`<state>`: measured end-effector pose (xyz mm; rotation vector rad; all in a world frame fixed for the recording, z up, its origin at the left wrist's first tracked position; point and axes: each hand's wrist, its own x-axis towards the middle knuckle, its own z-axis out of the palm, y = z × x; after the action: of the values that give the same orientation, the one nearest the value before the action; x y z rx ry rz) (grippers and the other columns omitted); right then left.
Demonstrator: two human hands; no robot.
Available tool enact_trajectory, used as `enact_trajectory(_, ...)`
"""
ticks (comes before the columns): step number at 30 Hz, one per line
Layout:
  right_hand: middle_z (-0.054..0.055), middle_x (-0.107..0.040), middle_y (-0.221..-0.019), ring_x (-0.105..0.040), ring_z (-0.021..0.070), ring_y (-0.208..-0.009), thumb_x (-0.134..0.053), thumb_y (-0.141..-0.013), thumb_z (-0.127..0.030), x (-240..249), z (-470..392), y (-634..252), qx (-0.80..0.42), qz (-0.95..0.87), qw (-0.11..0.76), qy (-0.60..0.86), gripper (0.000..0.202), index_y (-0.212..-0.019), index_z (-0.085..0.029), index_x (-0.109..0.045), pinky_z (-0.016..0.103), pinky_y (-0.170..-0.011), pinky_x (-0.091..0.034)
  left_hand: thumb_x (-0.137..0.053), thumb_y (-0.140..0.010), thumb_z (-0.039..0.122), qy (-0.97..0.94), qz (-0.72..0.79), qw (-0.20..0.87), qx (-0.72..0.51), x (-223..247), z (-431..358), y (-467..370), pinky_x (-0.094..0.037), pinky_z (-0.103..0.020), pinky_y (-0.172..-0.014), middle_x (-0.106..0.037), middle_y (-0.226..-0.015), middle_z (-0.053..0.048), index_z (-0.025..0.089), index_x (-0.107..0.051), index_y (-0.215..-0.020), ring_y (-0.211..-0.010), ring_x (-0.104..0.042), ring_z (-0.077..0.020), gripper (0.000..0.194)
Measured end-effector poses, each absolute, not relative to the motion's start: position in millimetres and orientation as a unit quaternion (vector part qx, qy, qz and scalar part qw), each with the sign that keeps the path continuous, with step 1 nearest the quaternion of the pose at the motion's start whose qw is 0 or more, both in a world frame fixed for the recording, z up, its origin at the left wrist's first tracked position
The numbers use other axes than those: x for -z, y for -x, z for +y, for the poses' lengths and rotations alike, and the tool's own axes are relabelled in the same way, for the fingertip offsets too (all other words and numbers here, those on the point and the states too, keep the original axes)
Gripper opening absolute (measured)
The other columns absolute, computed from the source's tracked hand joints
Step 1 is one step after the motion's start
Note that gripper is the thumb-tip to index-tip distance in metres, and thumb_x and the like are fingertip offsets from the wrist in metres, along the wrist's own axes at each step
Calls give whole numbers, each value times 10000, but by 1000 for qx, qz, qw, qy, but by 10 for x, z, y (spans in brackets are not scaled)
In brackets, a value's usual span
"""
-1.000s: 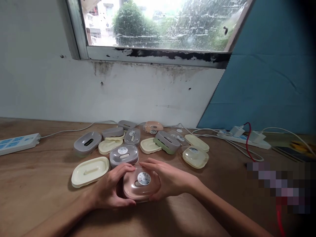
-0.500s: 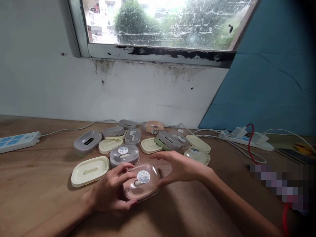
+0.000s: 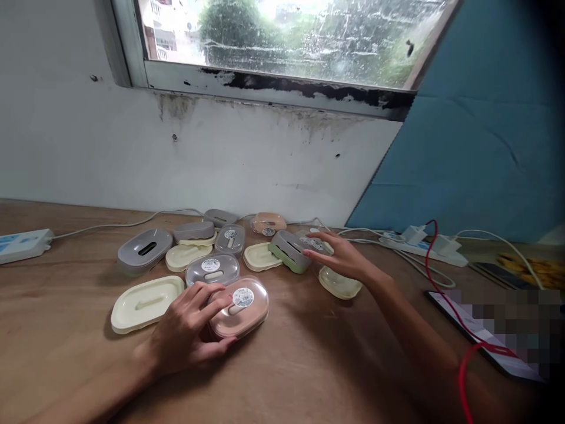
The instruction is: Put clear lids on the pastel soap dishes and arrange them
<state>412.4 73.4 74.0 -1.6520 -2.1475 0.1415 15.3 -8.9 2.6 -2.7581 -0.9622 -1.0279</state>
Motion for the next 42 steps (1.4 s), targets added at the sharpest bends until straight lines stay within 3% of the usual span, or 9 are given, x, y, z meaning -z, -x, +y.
enact_trajectory(6, 96, -642, -1410, -651, 324, -1202, -638, -884, -554, -653, 692, -3874, -60, -807, 177, 561, 495, -1280, -267, -712, 419, -975, -510, -731, -858, 417, 883, -332, 14, 331, -42, -108, -161, -549, -457, -948, -609, -1320, -121, 245, -600, -1310, -1152, -604, -312, 501)
enact_trajectory(12, 68, -805, -1009, -740, 288, -885, -557, -945, -441, -631, 718, -3916, -65, -786, 205, 580, 382, -1176, -228, -774, 373, -764, -529, -700, -894, 409, 880, -343, -1, 328, -41, -93, -157, -537, -453, -973, -586, -1353, -117, 254, -566, -1351, -1187, -594, -307, 501)
enact_trajectory(19, 6, -798, -1084, -730, 263, -978, -608, -919, -459, -831, 607, -3809, -74, -767, 296, 565, 341, -1139, -266, -783, 352, -817, -541, -687, -870, 355, 873, -364, 19, 324, -53, -83, -152, -512, -489, -980, -574, -1349, -126, 235, -543, -1331, -1194, -576, -325, 498)
enact_trajectory(26, 107, -797, -911, -727, 326, -939, -533, -963, -428, -753, 626, -3786, 94, -768, 117, 622, 383, -1199, -230, -761, 499, -980, -482, -672, -805, 280, 864, -392, 26, 316, -65, -93, -173, -484, -509, -995, -556, -1361, -130, 214, -524, -1300, -1213, -543, -343, 521)
enact_trajectory(29, 114, -775, -1101, -693, 328, -1088, -575, -933, -331, -682, 623, -3749, 107, -773, 111, 615, 353, -1241, -228, -714, 569, -1146, -339, -661, -811, 278, 868, -387, 22, 311, -66, -97, -172, -472, -517, -1012, -540, -1374, -136, 204, -509, -1309, -1238, -519, -348, 526)
enact_trajectory(32, 148, -633, -1392, -544, 323, -1337, -562, -932, -273, -561, 579, -3555, 143, -797, 135, 571, 392, -1303, -184, -650, 550, -1223, -246, -659, -816, 282, 868, -384, 18, 314, -54, -91, -171, -471, -506, -1018, -535, -1375, -134, 198, -508, -1310, -1242, -512, -342, 523)
enact_trajectory(37, 152, -533, -1522, -436, 291, -1457, -474, -975, -223, -268, 541, -3166, 73, -897, 123, 417, 536, -1505, -141, -464, 561, -1262, -194, -663, -821, 300, 863, -394, 18, 314, -42, -92, -177, -469, -491, -1024, -542, -1373, -125, 202, -517, -1316, -1236, -516, -332, 525)
enact_trajectory(39, 136, -616, -1442, -546, 262, -1367, -445, -967, -174, -221, 543, -3118, 25, -912, 116, 394, 603, -1565, -158, -374, 556, -1255, -221, -661, -821, 297, 862, -398, 16, 314, -49, -100, -176, -470, -488, -1024, -545, -1372, -123, 202, -512, -1331, -1234, -518, -330, 540)
enact_trajectory(42, 49, -790, -1050, -735, 214, -970, -440, -983, -192, -265, 542, -3170, -21, -903, 149, 403, 503, -1484, -209, -486, 501, -1233, -282, -655, -832, 291, 857, -405, 10, 318, -57, -104, -168, -466, -485, -1035, -549, -1370, -118, 203, -521, -1330, -1238, -517, -323, 523)
